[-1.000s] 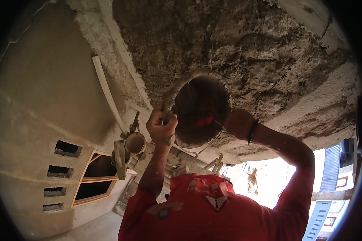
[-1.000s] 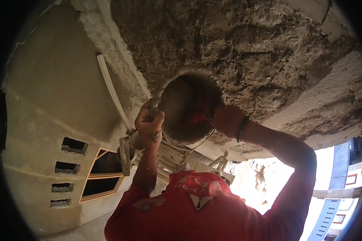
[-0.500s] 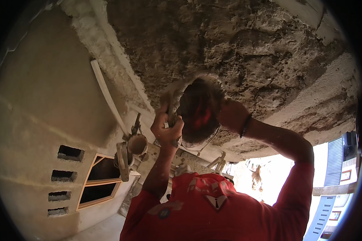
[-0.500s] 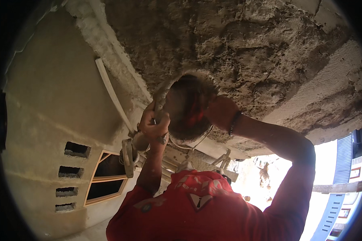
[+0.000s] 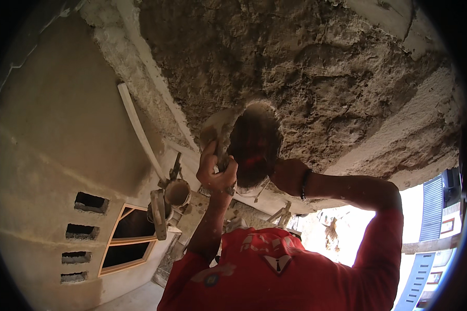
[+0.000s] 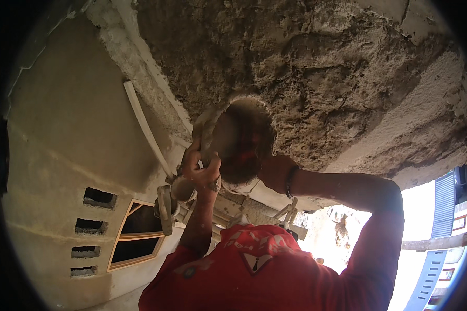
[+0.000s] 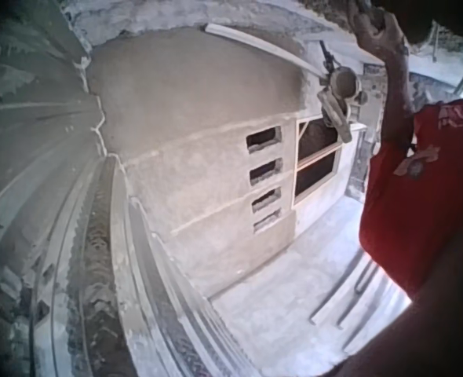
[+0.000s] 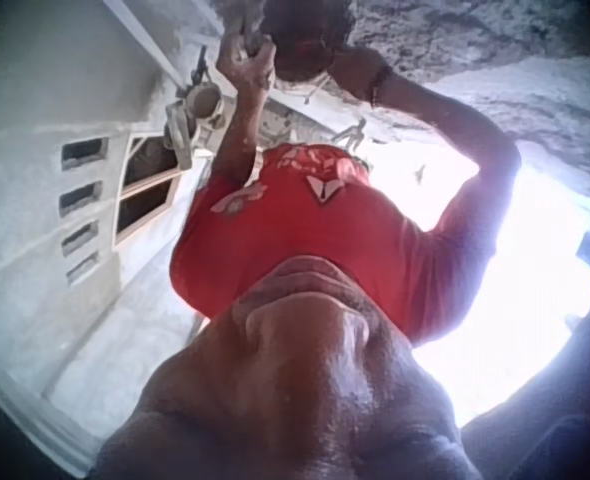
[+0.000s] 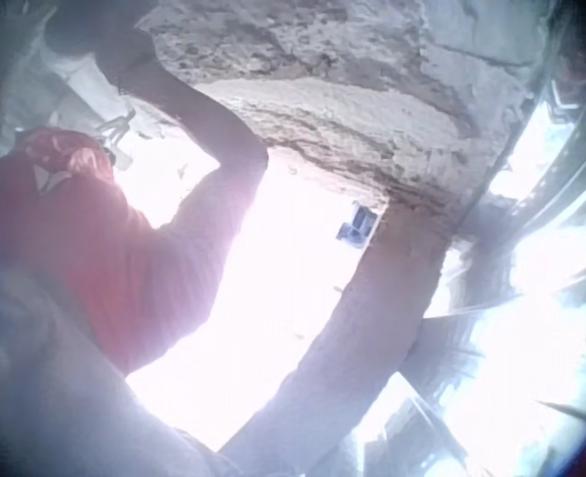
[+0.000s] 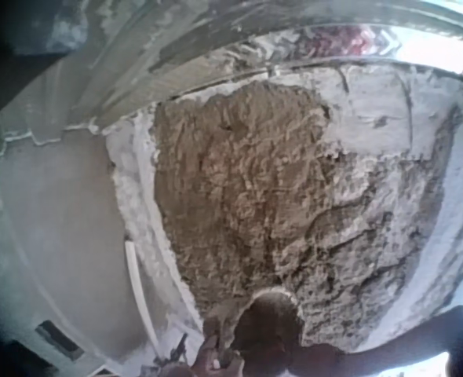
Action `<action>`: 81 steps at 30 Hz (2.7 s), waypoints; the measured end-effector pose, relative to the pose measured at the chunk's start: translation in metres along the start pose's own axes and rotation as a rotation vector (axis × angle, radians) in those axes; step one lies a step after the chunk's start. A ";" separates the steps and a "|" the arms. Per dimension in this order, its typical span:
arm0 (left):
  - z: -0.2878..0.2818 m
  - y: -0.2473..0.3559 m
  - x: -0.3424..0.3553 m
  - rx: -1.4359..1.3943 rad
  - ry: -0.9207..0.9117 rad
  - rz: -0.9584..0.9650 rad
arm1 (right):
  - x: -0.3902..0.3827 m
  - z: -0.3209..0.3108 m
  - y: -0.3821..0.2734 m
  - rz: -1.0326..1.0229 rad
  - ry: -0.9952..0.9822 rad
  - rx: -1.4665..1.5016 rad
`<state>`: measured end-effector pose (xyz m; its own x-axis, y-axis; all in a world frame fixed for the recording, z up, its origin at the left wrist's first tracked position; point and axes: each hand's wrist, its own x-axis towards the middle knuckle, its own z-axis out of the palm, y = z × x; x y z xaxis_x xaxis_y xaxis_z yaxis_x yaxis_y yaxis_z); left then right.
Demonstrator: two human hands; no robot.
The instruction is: The person applies plaster to a ceiling using a trowel, smooths the surface with a wooden straightedge, and reaches into a bucket to retrieve more plaster.
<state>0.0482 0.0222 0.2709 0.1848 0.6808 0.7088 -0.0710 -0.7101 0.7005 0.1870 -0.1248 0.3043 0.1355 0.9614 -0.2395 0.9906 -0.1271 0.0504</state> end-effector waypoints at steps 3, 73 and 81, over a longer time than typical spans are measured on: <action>0.003 0.006 -0.001 -0.024 -0.003 -0.005 | -0.002 -0.031 0.001 0.022 0.127 -0.068; -0.012 -0.034 0.002 -0.240 0.036 -0.370 | -0.035 0.024 0.035 0.130 0.015 1.418; -0.025 -0.027 -0.006 -0.154 0.106 -0.464 | -0.102 -0.075 0.096 0.162 0.172 0.768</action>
<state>0.0250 0.0420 0.2495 0.1308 0.9390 0.3181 -0.1500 -0.2985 0.9426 0.2669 -0.2165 0.4058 0.3361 0.9327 -0.1308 0.7027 -0.3409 -0.6245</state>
